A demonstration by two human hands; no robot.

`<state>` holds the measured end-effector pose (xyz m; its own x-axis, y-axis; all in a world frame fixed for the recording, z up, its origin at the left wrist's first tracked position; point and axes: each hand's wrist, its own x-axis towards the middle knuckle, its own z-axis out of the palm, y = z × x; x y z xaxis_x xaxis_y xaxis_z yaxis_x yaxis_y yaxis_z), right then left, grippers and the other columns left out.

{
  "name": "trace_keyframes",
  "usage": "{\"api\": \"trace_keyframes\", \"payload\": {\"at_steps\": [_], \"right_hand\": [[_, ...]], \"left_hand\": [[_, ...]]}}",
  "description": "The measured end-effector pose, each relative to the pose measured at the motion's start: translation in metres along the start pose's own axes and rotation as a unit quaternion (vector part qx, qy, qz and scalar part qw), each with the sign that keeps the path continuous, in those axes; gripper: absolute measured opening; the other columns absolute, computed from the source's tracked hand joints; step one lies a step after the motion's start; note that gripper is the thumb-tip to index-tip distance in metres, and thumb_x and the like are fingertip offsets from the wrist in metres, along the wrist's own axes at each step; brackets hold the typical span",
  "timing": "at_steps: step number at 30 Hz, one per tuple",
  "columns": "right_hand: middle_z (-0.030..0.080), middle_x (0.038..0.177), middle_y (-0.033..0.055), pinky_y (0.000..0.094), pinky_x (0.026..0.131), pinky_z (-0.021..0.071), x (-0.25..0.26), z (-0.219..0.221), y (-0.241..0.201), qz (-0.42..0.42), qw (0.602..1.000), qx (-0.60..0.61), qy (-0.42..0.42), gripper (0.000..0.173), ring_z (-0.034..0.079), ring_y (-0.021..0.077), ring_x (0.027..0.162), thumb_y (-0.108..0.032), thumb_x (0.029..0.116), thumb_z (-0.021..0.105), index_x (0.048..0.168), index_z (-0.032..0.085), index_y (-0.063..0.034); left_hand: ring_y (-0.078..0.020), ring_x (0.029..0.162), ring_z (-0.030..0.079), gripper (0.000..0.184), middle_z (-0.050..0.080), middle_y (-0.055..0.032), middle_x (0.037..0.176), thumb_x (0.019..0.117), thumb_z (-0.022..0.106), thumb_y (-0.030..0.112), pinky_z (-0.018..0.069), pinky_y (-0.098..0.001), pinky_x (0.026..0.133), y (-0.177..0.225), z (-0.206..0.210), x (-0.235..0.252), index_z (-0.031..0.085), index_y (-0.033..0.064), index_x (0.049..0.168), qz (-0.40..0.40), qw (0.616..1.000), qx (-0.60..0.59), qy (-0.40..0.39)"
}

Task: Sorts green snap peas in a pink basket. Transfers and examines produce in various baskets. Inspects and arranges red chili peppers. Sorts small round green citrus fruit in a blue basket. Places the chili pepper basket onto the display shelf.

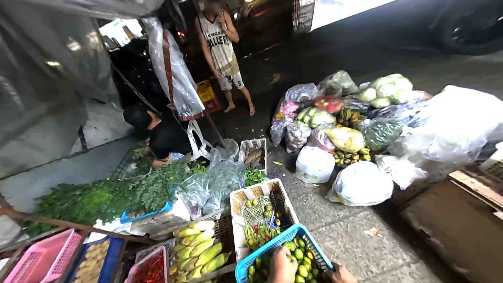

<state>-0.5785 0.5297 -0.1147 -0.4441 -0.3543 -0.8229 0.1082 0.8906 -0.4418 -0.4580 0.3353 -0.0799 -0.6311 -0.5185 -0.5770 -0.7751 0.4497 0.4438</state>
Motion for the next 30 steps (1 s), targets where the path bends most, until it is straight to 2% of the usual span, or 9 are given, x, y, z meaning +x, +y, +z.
{"api": "trace_keyframes", "payload": {"at_steps": [2,5,8,11,14,18,23,27,30], "right_hand": [[0.07,0.12,0.0214,0.0637,0.097,0.0521,0.012,0.006,0.005,-0.001,1.0,0.0,0.0,0.045,0.067,0.039,0.115,-0.04,0.1009,0.055,0.131,0.065,-0.0079],[0.07,0.12,0.0205,0.0612,0.098,0.0529,0.02,0.012,0.012,0.01,1.0,0.017,-0.019,0.044,0.068,0.0375,0.113,-0.041,0.1041,0.053,0.132,0.063,-0.0088],[0.071,0.118,0.0202,0.06,0.097,0.0529,0.023,0.012,0.01,0.034,0.998,0.036,-0.034,0.042,0.068,0.0359,0.111,-0.038,0.1028,0.057,0.129,0.065,-0.0072],[0.07,0.117,0.0205,0.0569,0.095,0.0542,0.023,0.01,-0.002,0.04,0.997,0.045,-0.042,0.042,0.068,0.034,0.109,-0.036,0.103,0.058,0.129,0.064,-0.0041],[0.069,0.113,0.0206,0.0508,0.09,0.0563,-0.005,0.002,-0.021,0.033,0.996,0.071,-0.042,0.036,0.068,0.0304,0.101,-0.026,0.1043,0.057,0.128,0.063,0.0014],[0.069,0.109,0.0181,0.0454,0.084,0.0573,-0.005,0.003,-0.027,0.041,0.995,0.08,-0.042,0.035,0.067,0.0256,0.094,-0.028,0.1068,0.053,0.125,0.064,0.0008],[0.07,0.102,0.0158,0.0479,0.079,0.0588,0.001,0.008,-0.019,0.061,0.992,0.11,-0.027,0.036,0.069,0.0255,0.089,-0.032,0.1045,0.056,0.12,0.065,-0.0013],[0.071,0.106,0.0164,0.0515,0.08,0.0588,0.009,0.008,-0.011,0.066,0.992,0.101,-0.028,0.041,0.07,0.028,0.091,-0.038,0.1015,0.059,0.122,0.065,-0.0039],[0.071,0.106,0.0164,0.0524,0.081,0.0586,0.01,0.006,-0.009,0.058,0.992,0.111,-0.032,0.04,0.07,0.0286,0.093,-0.038,0.1004,0.06,0.121,0.066,-0.0041]], "left_hand": [[-0.024,0.11,0.07,0.045,0.071,-0.0128,0.12,0.091,0.075,0.029,0.0574,-0.0468,0.098,0.001,-0.036,0.003,0.066,0.006,0.128,0.019,0.981,-0.162,0.105],[-0.0231,0.107,0.071,0.06,0.068,-0.0153,0.126,0.095,0.075,0.03,0.0591,-0.0433,0.096,-0.013,-0.077,-0.012,0.054,0.0036,0.144,0.006,0.919,-0.324,0.224],[-0.025,0.117,0.067,0.04,0.07,-0.0152,0.126,0.0997,0.068,0.029,0.0535,-0.0455,0.105,-0.068,-0.047,-0.04,0.066,0.003,0.13,-0.083,0.934,-0.213,0.275],[-0.0296,0.14,0.051,0.057,0.056,-0.0136,0.149,0.0949,0.068,0.044,0.0407,-0.0491,0.118,-0.108,0.02,-0.06,0.063,0.0101,0.141,-0.141,0.951,-0.033,0.274],[-0.036,0.152,0.035,0.076,0.036,-0.0192,0.164,0.0914,0.068,0.055,0.0324,-0.0524,0.123,-0.076,0.052,-0.064,0.053,0.0111,0.151,-0.18,0.948,-0.02,0.263],[-0.0384,0.15,0.035,0.063,0.032,-0.0125,0.167,0.0888,0.073,0.04,0.0358,-0.0578,0.118,-0.06,0.072,-0.041,0.057,0.0168,0.145,-0.256,0.926,-0.096,0.261],[-0.0392,0.153,0.026,0.052,0.035,-0.0076,0.165,0.088,0.074,0.031,0.0281,-0.0641,0.12,-0.048,0.087,-0.051,0.062,0.0193,0.138,-0.182,0.939,-0.086,0.278],[-0.0311,0.147,0.04,0.044,0.049,-0.0053,0.156,0.0913,0.069,0.027,0.026,-0.0604,0.123,-0.014,0.103,-0.069,0.066,0.0208,0.135,-0.025,0.975,-0.047,0.215],[-0.024,0.15,0.037,0.041,0.047,-0.002,0.158,0.0965,0.065,0.024,0.0268,-0.0517,0.126,0.005,0.09,-0.077,0.066,0.0216,0.137,0.069,0.982,-0.087,0.154]]}}
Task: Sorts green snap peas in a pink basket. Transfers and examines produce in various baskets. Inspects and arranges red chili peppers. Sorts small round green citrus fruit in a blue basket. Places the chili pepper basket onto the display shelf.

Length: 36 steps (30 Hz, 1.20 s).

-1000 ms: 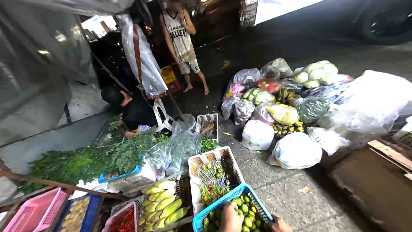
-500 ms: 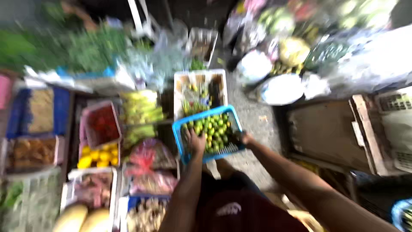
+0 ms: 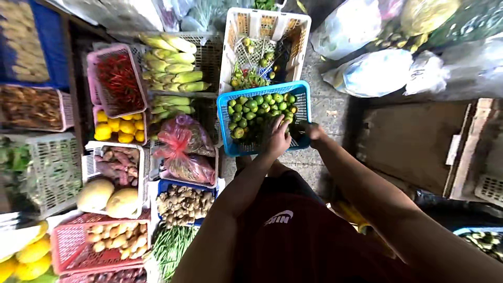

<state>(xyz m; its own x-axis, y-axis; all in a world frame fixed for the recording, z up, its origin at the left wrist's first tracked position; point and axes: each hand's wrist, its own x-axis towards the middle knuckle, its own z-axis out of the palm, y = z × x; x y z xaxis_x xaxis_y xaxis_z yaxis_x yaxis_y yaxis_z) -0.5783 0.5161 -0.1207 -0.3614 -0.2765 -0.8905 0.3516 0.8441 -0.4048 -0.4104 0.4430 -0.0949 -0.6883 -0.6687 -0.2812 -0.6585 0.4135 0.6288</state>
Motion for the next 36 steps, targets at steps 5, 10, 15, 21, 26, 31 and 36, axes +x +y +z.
{"api": "trace_keyframes", "payload": {"at_steps": [5,10,15,21,26,31,36], "right_hand": [[0.071,0.106,0.0144,0.0508,0.082,0.0583,0.001,-0.001,0.002,-0.003,1.0,0.012,0.006,0.038,0.069,0.0262,0.093,-0.038,0.1026,0.059,0.121,0.067,-0.005],[0.07,0.112,0.0177,0.0558,0.087,0.0568,0.01,-0.005,0.007,-0.002,1.0,-0.018,-0.01,0.04,0.069,0.0306,0.101,-0.038,0.1032,0.057,0.125,0.066,-0.0062],[0.071,0.107,0.0159,0.0508,0.081,0.0596,0.007,-0.005,0.007,-0.005,0.998,0.045,-0.032,0.037,0.071,0.0274,0.092,-0.033,0.1029,0.058,0.128,0.064,-0.0066],[0.071,0.108,0.0157,0.05,0.08,0.0596,0.003,-0.002,0.001,0.005,0.998,0.048,-0.027,0.036,0.07,0.0268,0.092,-0.032,0.1053,0.054,0.128,0.063,-0.0058],[0.072,0.11,0.0131,0.0508,0.082,0.0599,0.011,-0.003,0.009,-0.001,0.999,0.028,-0.02,0.039,0.071,0.0262,0.094,-0.038,0.1032,0.056,0.128,0.064,-0.009],[0.073,0.106,0.0114,0.0482,0.08,0.0602,0.002,-0.002,0.004,0.001,0.999,0.05,-0.014,0.036,0.071,0.0236,0.091,-0.036,0.1028,0.057,0.124,0.065,-0.0081],[0.072,0.109,0.0123,0.0517,0.084,0.0588,0.013,-0.004,0.012,-0.007,1.0,0.019,0.008,0.04,0.071,0.0258,0.097,-0.04,0.1005,0.062,0.127,0.066,-0.011]], "left_hand": [[-0.0276,0.132,0.058,0.036,0.062,-0.0123,0.14,0.0976,0.062,0.016,0.0488,-0.0478,0.111,-0.059,-0.056,0.015,0.066,0.0091,0.133,-0.195,0.974,-0.063,0.101],[-0.035,0.133,0.054,0.059,0.048,-0.0172,0.151,0.0903,0.069,0.03,0.0509,-0.0542,0.106,-0.103,-0.052,0.028,0.055,0.009,0.144,-0.364,0.929,0.023,0.06],[-0.0297,0.128,0.058,0.066,0.058,-0.0187,0.14,0.0911,0.072,0.021,0.0504,-0.0486,0.106,-0.11,-0.052,0.035,0.044,0.0056,0.149,-0.324,0.908,-0.213,0.156],[-0.0284,0.135,0.054,0.054,0.056,-0.0153,0.145,0.0941,0.072,0.036,0.0479,-0.0515,0.109,-0.1,-0.045,0.059,0.059,0.0116,0.14,-0.286,0.916,-0.245,0.135],[-0.0343,0.142,0.044,0.049,0.051,-0.0102,0.152,0.0895,0.071,0.035,0.0384,-0.0558,0.117,-0.029,-0.016,0.039,0.065,0.0209,0.136,-0.204,0.977,0.035,0.06],[-0.0277,0.139,0.05,0.048,0.054,-0.0064,0.15,0.0963,0.067,0.04,0.0405,-0.0522,0.115,0.006,-0.008,0.008,0.063,0.0201,0.14,-0.091,0.996,-0.012,0.006],[-0.027,0.129,0.061,0.038,0.057,-0.009,0.148,0.099,0.059,0.018,0.0539,-0.0495,0.104,-0.077,-0.055,0.036,0.064,0.0112,0.136,-0.187,0.98,0.02,0.065]]}}
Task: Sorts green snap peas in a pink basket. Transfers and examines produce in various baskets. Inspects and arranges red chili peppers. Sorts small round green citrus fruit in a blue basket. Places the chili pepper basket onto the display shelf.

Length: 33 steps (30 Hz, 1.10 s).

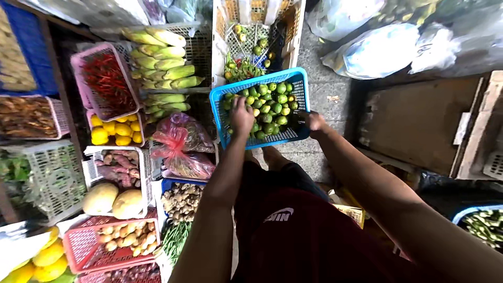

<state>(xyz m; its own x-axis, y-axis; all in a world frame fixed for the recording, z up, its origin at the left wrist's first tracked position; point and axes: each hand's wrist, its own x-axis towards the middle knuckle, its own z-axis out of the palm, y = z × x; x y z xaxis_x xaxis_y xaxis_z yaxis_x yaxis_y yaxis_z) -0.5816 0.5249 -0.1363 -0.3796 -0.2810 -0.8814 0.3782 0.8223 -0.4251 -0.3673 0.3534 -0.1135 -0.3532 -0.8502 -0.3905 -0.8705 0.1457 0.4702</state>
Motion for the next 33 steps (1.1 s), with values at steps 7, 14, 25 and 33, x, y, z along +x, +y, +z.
{"api": "trace_keyframes", "payload": {"at_steps": [7,14,25,33], "right_hand": [[0.071,0.111,0.0149,0.0506,0.084,0.0587,-0.014,0.002,-0.015,0.016,1.0,0.015,-0.002,0.038,0.07,0.0268,0.097,-0.035,0.1032,0.058,0.128,0.065,-0.0073],[0.07,0.111,0.0162,0.0525,0.085,0.0586,-0.011,0.002,-0.013,0.017,0.999,0.032,-0.01,0.038,0.07,0.0285,0.098,-0.035,0.1044,0.056,0.129,0.064,-0.007],[0.07,0.115,0.0175,0.0574,0.091,0.0546,-0.011,0.001,-0.017,0.017,0.996,-0.088,-0.013,0.035,0.068,0.0324,0.104,-0.031,0.1023,0.061,0.129,0.066,-0.0096],[0.07,0.115,0.0172,0.0572,0.091,0.0549,0.001,0.002,-0.019,0.013,0.995,-0.096,-0.013,0.034,0.068,0.0318,0.105,-0.032,0.1026,0.06,0.128,0.066,-0.0095]], "left_hand": [[-0.0399,0.114,0.066,0.057,0.043,-0.019,0.155,0.092,0.065,0.015,0.0587,-0.0577,0.088,-0.013,-0.019,0.053,0.051,0.0083,0.146,-0.005,0.961,0.237,-0.144],[-0.0424,0.118,0.064,0.062,0.052,-0.0185,0.148,0.0829,0.071,0.0,0.0566,-0.0606,0.091,-0.022,-0.023,0.05,0.054,0.015,0.14,0.058,0.958,0.219,-0.175],[-0.0199,0.11,0.069,0.062,0.067,-0.0132,0.13,0.0941,0.076,0.029,0.0591,-0.0385,0.096,-0.01,-0.102,0.026,0.051,0.0024,0.145,0.006,0.976,-0.215,-0.04],[-0.037,0.131,0.054,0.05,0.057,-0.0154,0.14,0.0905,0.072,0.025,0.0468,-0.0563,0.109,-0.05,-0.009,-0.008,0.062,0.017,0.139,0.066,0.968,0.184,-0.156]]}}
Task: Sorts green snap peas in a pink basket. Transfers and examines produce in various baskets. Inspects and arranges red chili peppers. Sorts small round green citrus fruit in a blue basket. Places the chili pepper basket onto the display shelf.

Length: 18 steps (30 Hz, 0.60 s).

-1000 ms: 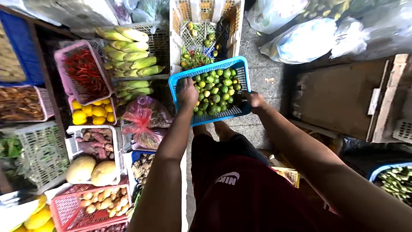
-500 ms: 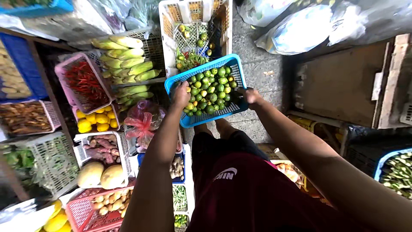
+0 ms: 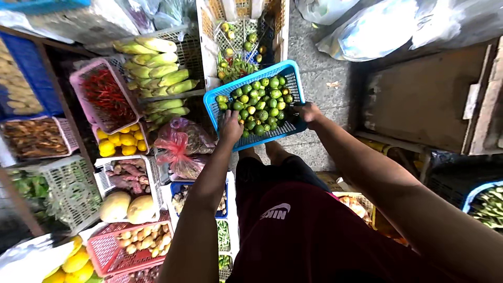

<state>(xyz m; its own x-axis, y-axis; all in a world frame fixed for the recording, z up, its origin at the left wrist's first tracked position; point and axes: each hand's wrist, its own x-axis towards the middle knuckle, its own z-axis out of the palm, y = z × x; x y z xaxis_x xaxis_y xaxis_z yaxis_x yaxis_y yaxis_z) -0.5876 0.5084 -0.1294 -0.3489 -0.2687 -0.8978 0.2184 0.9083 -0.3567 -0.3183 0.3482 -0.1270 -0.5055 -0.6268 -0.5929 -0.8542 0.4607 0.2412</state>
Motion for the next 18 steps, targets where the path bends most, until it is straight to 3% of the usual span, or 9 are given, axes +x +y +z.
{"api": "trace_keyframes", "payload": {"at_steps": [2,4,6,8,11,14,16,18], "right_hand": [[0.07,0.114,0.0178,0.0573,0.09,0.0551,-0.007,0.002,0.011,0.002,1.0,0.003,0.001,0.035,0.068,0.0322,0.104,-0.032,0.1019,0.06,0.127,0.066,-0.0092],[0.069,0.114,0.0196,0.0545,0.089,0.0568,-0.022,-0.003,0.026,-0.032,0.999,0.01,-0.013,0.038,0.068,0.0313,0.102,-0.032,0.1056,0.055,0.133,0.061,-0.0064],[0.068,0.115,0.0216,0.0544,0.093,0.0556,-0.02,-0.006,0.005,-0.054,0.998,-0.002,-0.012,0.04,0.068,0.0329,0.104,-0.032,0.1072,0.053,0.134,0.06,-0.003],[0.069,0.118,0.0228,0.0582,0.096,0.0536,-0.012,-0.003,-0.005,-0.03,0.999,-0.03,-0.008,0.044,0.067,0.0363,0.109,-0.039,0.1048,0.056,0.13,0.064,-0.0028],[0.068,0.123,0.0235,0.0624,0.101,0.05,-0.004,-0.002,0.008,-0.005,0.997,-0.074,-0.013,0.049,0.065,0.0393,0.118,-0.046,0.1009,0.06,0.126,0.068,-0.0042],[0.07,0.119,0.0226,0.0616,0.099,0.0513,0.009,-0.001,0.009,-0.021,0.998,-0.054,-0.005,0.047,0.066,0.0379,0.114,-0.044,0.1002,0.061,0.125,0.068,-0.0045],[0.07,0.115,0.0221,0.0595,0.095,0.0533,0.009,0.0,0.005,-0.036,0.999,-0.023,-0.001,0.044,0.067,0.0367,0.108,-0.04,0.1021,0.06,0.125,0.067,-0.0031],[0.069,0.116,0.0217,0.0569,0.095,0.0543,-0.013,-0.004,0.003,-0.03,0.999,-0.005,-0.016,0.042,0.068,0.0347,0.106,-0.035,0.1039,0.058,0.129,0.064,-0.0022]], "left_hand": [[-0.0389,0.132,0.052,0.052,0.054,-0.015,0.143,0.0849,0.077,0.025,0.0481,-0.0596,0.106,0.003,0.001,-0.01,0.063,0.0192,0.135,0.005,0.999,0.018,-0.042],[-0.0455,0.134,0.049,0.06,0.051,-0.0203,0.147,0.0809,0.079,0.025,0.0459,-0.0674,0.103,0.011,0.004,-0.026,0.062,0.0163,0.138,0.039,0.996,0.043,-0.068],[-0.0464,0.136,0.048,0.061,0.051,-0.0213,0.151,0.0849,0.073,0.03,0.0433,-0.0676,0.106,0.014,-0.018,-0.01,0.059,0.0179,0.143,0.06,0.99,0.102,-0.071],[-0.0404,0.14,0.046,0.051,0.053,-0.0154,0.151,0.0896,0.071,0.035,0.0382,-0.0632,0.114,0.015,-0.033,0.0,0.064,0.0194,0.138,0.059,0.985,0.133,-0.096],[-0.0335,0.141,0.046,0.042,0.055,-0.0073,0.149,0.0903,0.07,0.039,0.0364,-0.0604,0.115,0.01,-0.018,-0.005,0.072,0.0205,0.128,0.068,0.978,0.154,-0.126],[-0.0306,0.137,0.049,0.037,0.06,-0.0038,0.143,0.0866,0.071,0.041,0.0381,-0.0596,0.113,-0.001,-0.012,0.008,0.075,0.0223,0.118,0.087,0.983,0.136,-0.086],[-0.0344,0.136,0.051,0.038,0.061,-0.0096,0.14,0.0862,0.071,0.04,0.0401,-0.0613,0.113,0.011,-0.037,0.003,0.074,0.0191,0.118,0.063,0.993,0.081,-0.058],[-0.0306,0.13,0.058,0.038,0.064,-0.0136,0.135,0.0911,0.072,0.032,0.0476,-0.054,0.11,0.032,-0.078,-0.016,0.072,0.0122,0.123,0.035,0.998,-0.043,-0.04]]}}
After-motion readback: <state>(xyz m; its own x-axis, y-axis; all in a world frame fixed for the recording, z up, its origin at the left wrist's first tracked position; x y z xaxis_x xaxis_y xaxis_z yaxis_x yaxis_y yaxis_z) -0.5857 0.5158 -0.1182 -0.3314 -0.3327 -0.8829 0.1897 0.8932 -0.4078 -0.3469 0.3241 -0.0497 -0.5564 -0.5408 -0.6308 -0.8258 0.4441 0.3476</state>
